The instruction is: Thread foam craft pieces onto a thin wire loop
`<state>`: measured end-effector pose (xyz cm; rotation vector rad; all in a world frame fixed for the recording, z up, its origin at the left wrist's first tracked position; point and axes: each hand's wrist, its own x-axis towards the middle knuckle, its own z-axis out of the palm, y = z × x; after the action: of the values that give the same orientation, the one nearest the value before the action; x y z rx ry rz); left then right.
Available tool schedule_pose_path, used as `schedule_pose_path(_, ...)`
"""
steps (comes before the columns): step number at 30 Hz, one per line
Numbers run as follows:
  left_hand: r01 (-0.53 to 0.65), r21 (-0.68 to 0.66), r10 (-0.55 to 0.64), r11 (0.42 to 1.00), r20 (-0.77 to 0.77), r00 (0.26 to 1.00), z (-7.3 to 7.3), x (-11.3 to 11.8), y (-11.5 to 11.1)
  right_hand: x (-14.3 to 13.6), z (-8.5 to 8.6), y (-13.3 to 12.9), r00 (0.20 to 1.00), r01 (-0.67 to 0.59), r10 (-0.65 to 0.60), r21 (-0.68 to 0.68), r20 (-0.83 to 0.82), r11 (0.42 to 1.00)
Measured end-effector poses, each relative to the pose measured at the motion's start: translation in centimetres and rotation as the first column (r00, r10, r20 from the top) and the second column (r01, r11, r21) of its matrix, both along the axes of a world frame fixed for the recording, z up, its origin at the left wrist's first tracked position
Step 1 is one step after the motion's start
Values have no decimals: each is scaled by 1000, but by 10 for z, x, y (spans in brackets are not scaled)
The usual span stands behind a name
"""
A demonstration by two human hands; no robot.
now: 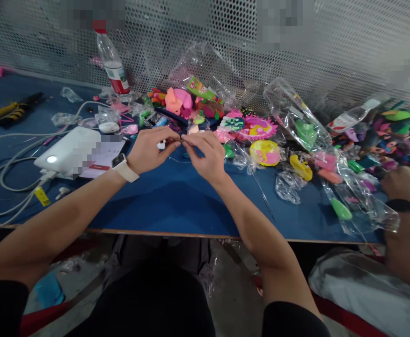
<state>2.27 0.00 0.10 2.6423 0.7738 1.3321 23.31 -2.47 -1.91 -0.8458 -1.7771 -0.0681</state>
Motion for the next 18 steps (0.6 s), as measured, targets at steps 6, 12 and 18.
schedule_pose_path(6,16,-125,-9,992,54,998,6,4,-8,17,-3,8,974,58,-78,95,212,994)
schedule_pose_path(12,6,-115,-3,993,31,1000,6,4,-8,17,-1,6,963,49,-72,92,261,995)
schedule_pose_path(18,-16,-57,14,998,-38,999,6,1,-6,13,1,7,958,30,-63,122,278,992)
